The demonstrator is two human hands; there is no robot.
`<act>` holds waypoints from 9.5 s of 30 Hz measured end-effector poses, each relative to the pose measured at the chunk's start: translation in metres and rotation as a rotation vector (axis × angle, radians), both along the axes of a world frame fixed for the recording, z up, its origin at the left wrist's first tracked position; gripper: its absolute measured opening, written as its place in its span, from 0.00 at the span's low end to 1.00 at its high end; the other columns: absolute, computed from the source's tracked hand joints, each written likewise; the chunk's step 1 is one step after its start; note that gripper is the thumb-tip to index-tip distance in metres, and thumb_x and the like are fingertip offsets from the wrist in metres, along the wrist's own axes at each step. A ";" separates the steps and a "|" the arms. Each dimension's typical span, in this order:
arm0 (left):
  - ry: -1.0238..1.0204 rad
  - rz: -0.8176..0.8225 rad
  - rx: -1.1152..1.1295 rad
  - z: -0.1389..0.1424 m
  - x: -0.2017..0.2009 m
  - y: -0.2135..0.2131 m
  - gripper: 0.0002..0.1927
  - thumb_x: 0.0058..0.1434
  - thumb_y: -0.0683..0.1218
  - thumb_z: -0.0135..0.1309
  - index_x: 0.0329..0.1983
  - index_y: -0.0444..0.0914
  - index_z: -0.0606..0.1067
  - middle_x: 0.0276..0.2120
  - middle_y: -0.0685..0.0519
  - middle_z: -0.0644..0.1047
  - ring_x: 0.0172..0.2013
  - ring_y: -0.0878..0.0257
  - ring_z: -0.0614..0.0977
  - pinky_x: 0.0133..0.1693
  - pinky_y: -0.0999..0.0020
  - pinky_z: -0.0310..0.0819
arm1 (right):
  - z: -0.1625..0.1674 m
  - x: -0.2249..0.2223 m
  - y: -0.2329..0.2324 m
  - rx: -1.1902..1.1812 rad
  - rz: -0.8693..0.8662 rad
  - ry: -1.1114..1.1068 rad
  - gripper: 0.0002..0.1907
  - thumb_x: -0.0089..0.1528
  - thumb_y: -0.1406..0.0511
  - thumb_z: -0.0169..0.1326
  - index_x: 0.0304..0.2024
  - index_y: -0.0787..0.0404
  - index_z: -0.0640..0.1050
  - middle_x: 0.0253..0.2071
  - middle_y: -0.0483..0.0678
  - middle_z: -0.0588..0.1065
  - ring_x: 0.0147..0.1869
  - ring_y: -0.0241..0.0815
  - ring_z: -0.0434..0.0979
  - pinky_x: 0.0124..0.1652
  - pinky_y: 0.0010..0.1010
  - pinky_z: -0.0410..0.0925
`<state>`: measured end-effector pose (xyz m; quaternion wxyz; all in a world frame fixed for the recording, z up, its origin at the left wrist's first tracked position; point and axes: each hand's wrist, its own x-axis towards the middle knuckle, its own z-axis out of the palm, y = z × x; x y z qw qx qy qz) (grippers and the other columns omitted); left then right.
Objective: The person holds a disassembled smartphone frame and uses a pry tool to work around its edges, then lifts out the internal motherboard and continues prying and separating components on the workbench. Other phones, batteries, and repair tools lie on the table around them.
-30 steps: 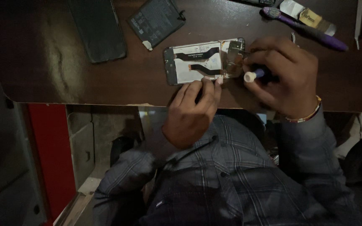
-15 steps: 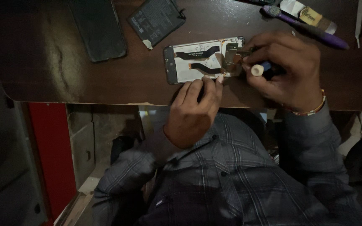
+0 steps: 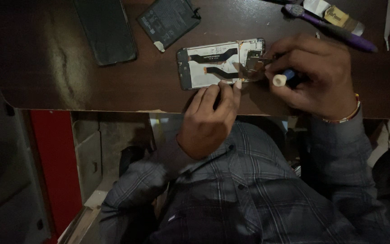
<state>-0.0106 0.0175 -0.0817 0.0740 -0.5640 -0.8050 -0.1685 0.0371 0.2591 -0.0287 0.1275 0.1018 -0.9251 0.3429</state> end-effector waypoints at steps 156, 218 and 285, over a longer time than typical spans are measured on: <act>0.033 0.028 -0.004 0.000 0.000 0.000 0.19 0.69 0.38 0.53 0.63 0.31 0.77 0.54 0.44 0.76 0.54 0.52 0.77 0.59 0.57 0.78 | 0.012 0.004 -0.024 0.389 -0.233 -0.110 0.32 0.47 0.58 0.79 0.50 0.64 0.82 0.45 0.50 0.74 0.41 0.45 0.78 0.36 0.33 0.72; -0.011 0.126 -0.115 0.003 0.017 0.004 0.22 0.72 0.41 0.48 0.67 0.32 0.73 0.58 0.41 0.74 0.53 0.49 0.77 0.53 0.53 0.76 | 0.006 0.007 -0.021 0.241 -0.181 -0.102 0.28 0.56 0.66 0.75 0.55 0.66 0.76 0.49 0.54 0.73 0.46 0.50 0.80 0.41 0.37 0.74; 0.079 0.060 -0.089 0.028 0.020 -0.006 0.17 0.79 0.38 0.48 0.68 0.28 0.73 0.63 0.44 0.74 0.34 0.64 0.69 0.39 0.67 0.68 | -0.006 0.067 -0.052 0.320 -0.203 -0.264 0.24 0.61 0.67 0.67 0.60 0.61 0.81 0.48 0.53 0.77 0.38 0.45 0.76 0.33 0.37 0.69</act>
